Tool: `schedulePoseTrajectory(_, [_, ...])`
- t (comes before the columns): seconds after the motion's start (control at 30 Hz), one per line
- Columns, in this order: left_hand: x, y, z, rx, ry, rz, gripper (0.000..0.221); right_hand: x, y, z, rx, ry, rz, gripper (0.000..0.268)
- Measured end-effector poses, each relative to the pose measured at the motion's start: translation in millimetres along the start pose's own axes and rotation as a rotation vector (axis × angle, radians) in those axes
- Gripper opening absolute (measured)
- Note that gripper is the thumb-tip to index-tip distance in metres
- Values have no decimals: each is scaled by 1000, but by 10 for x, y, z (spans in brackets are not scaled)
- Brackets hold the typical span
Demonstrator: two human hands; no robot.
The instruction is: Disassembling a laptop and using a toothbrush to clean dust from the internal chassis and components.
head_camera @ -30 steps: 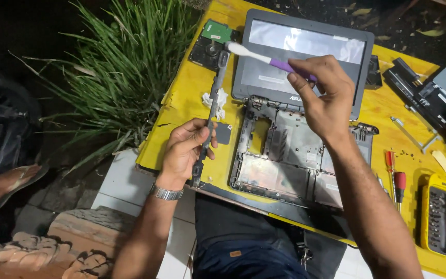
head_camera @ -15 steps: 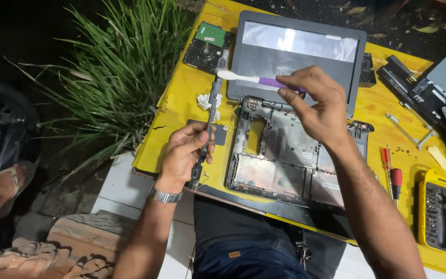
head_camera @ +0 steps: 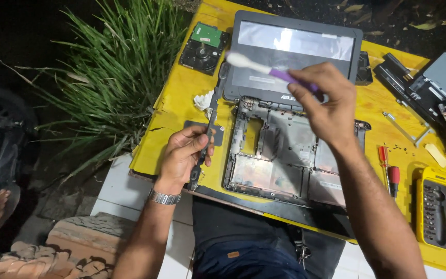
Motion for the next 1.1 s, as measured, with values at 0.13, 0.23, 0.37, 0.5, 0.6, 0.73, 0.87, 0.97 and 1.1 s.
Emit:
schedulePoseTrajectory(0.13, [52,-65,-2,4,-1,0,22,142,155,-11,37,52,18,22])
schedulePoseTrajectory(0.23, [76,-60,13,9,7,-9,23,82,184,-2,43,28,-12,23])
schedulePoseTrajectory(0.37, [104,-92,-3,20,12,-3,23,15,94,-28,56,20,-8,22])
schedulePoseTrajectory(0.5, [115,-64,12,18,13,-5,23,-45,17,-50,44,33,-16,19])
schedulePoseTrajectory(0.6, [118,-53,19,17,19,7,23,-55,90,-27,30,-17,-23,20])
schedulePoseTrajectory(0.73, [76,-18,14,19,20,14,23,-206,154,-14,34,-116,-5,20])
schedulePoseTrajectory(0.87, [129,-45,11,11,34,17,23,-117,83,-93,10,-46,-20,22])
schedulePoseTrajectory(0.97, [149,-53,3,7,34,11,23,-128,228,-47,-13,-77,-47,22])
schedulePoseTrajectory(1.1, [171,-63,21,-2,30,3,24,3,301,-63,0,-3,-56,25])
Point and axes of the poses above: each hand's wrist, its own z-axis towards the middle knuckle, its own x-axis out of the palm, y = z × x, the point moved 9 cm from there along z, towards the middle knuckle, and after that the axes turned 15 degrees about z, right-handed, at the moved point
